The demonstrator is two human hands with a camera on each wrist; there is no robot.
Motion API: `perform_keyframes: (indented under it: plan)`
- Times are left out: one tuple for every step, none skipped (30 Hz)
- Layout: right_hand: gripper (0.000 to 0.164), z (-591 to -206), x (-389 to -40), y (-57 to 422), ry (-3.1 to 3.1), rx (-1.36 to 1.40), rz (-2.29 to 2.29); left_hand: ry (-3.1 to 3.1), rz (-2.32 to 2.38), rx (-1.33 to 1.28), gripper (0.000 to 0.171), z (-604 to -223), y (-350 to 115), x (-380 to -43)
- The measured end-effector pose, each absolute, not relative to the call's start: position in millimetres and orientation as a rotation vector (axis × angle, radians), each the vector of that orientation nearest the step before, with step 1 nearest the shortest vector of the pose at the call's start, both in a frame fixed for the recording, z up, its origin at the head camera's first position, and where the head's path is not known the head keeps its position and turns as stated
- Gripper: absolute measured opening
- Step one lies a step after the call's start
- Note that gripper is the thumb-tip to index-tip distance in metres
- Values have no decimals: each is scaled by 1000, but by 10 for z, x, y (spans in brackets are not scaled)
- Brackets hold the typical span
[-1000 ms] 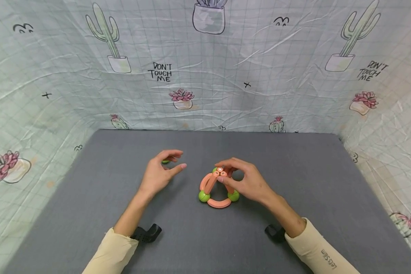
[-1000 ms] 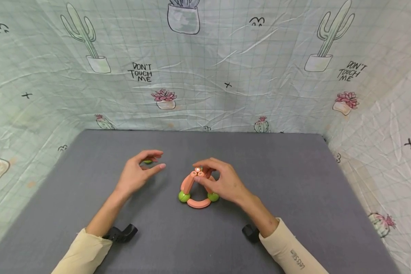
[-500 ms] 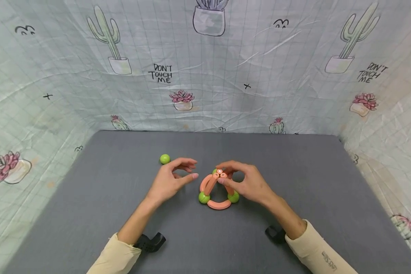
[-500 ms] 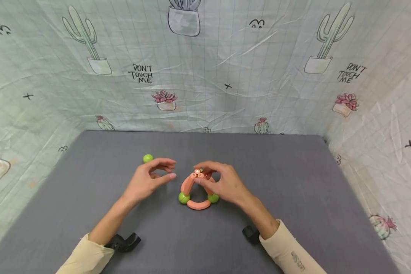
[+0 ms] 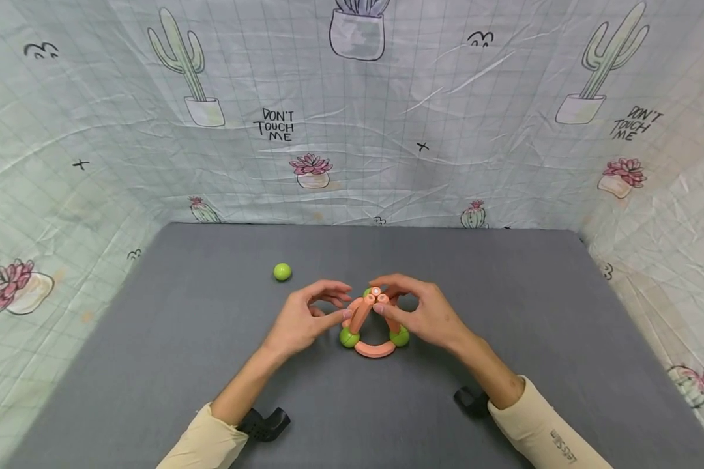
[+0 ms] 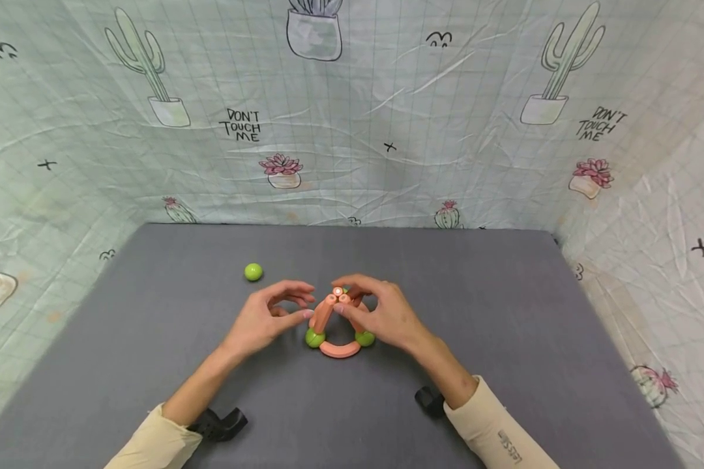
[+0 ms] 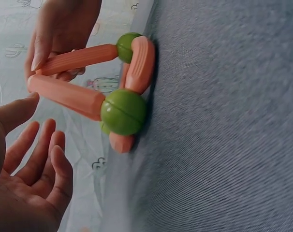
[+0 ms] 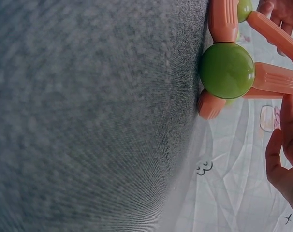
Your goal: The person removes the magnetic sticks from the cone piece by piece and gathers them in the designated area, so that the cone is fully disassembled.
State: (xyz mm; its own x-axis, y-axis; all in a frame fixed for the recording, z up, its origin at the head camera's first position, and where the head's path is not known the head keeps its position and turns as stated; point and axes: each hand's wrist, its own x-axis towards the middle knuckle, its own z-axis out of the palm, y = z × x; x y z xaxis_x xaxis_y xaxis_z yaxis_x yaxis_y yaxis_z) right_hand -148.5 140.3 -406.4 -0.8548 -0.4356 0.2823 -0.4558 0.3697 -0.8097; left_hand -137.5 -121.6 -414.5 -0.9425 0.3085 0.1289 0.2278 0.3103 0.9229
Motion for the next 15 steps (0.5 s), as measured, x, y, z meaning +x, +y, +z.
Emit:
perform_keyframes:
  plan:
    - [33, -4067, -1487, 1402, -2583, 843, 1539, 2479, 1736, 510, 36, -4153, -1206, -1374]
    - [33, -4068, -1490, 1402, -2583, 846, 1544, 2475, 1740, 513, 37, -4160, -1196, -1372]
    - [33, -4070, -1492, 1401, -2584, 848, 1549, 2470, 1746, 517, 37, -4169, -1187, -1370]
    - [33, -4071, -1494, 1401, -2583, 853, 1553, 2470, 1751, 521, 38, -4177, -1179, -1368]
    - [33, -4071, -1495, 1400, -2583, 858, 1556, 2469, 1755, 526, 38, -4184, -1170, -1365]
    - [34, -4073, -1497, 1400, -2584, 862, 1559, 2466, 1762, 531, 38, -4192, -1163, -1363]
    - [34, -4074, -1497, 1399, -2584, 866, 1560, 2466, 1765, 529, 38, -4198, -1155, -1361]
    - [34, -4075, -1498, 1399, -2584, 869, 1562, 2463, 1773, 532, 38, -4204, -1148, -1359]
    - [34, -4076, -1498, 1399, -2583, 872, 1563, 2461, 1781, 532, 38, -4211, -1140, -1357]
    - [34, -4077, -1499, 1399, -2581, 874, 1563, 2458, 1786, 533, 38, -4217, -1131, -1356]
    - [33, -4078, -1499, 1398, -2579, 875, 1563, 2455, 1792, 534, 39, -4223, -1122, -1355]
    - [33, -4079, -1500, 1398, -2579, 875, 1561, 2454, 1795, 533, 39, -4229, -1113, -1354]
    - [33, -4079, -1499, 1398, -2579, 874, 1559, 2453, 1798, 532, 39, -4236, -1103, -1352]
    - [33, -4079, -1499, 1397, -2578, 875, 1557, 2453, 1800, 529, 39, -4242, -1094, -1348]
    - [33, -4079, -1498, 1396, -2580, 871, 1555, 2454, 1800, 527, 39, -4249, -1085, -1346]
